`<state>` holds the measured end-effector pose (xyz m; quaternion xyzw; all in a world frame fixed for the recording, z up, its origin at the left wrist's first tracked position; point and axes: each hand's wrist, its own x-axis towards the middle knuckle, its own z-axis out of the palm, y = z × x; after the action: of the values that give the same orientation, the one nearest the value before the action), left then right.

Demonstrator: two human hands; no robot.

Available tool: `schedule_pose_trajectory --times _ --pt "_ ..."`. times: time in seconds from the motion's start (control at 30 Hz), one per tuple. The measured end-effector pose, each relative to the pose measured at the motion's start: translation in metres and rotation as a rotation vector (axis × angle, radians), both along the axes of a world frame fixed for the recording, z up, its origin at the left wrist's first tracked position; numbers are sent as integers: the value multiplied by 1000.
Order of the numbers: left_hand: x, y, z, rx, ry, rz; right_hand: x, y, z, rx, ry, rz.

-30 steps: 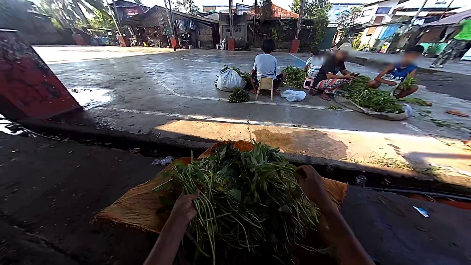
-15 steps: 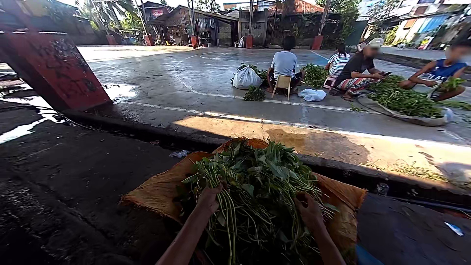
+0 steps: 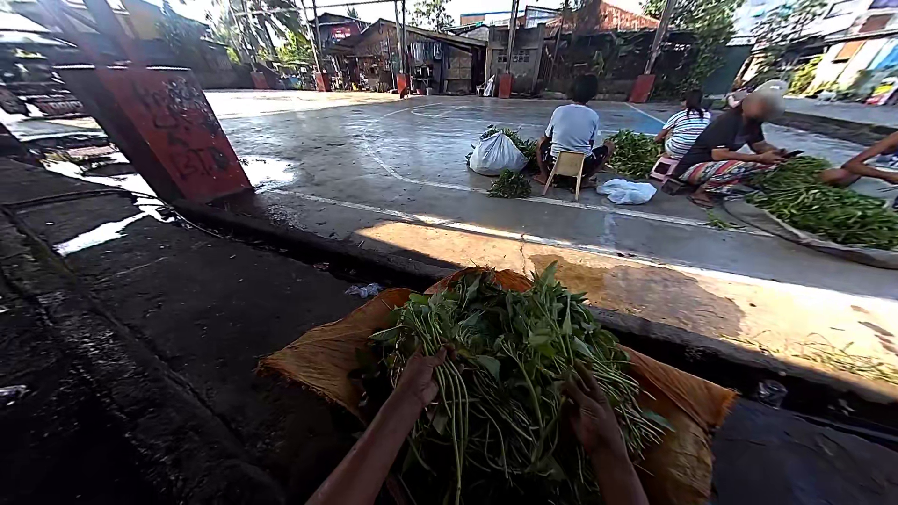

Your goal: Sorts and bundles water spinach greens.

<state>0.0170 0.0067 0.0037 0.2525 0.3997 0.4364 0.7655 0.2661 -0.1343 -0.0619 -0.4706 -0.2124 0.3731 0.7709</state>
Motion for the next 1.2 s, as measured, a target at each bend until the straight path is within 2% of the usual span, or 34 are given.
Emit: schedule_pose_trajectory --times 0.17,0.4,0.57,0.87,1.07,1.2 --pt "0 -7 6 22 -28 -149 -18 -1 -13 45 -404 44" --pt "8 -12 -2 52 4 -149 -74 -8 -42 139 -634 -56" --pt "11 -16 -7 118 104 -150 -106 -3 -45 100 -1004 -217" --pt "11 -17 -16 302 374 -278 -131 4 -42 -15 -1493 -322" --pt "12 -17 -23 360 340 -341 -134 2 -31 -117 -1565 -300" --pt "13 -19 -27 441 449 -346 -136 -3 -24 -161 -1572 -202"
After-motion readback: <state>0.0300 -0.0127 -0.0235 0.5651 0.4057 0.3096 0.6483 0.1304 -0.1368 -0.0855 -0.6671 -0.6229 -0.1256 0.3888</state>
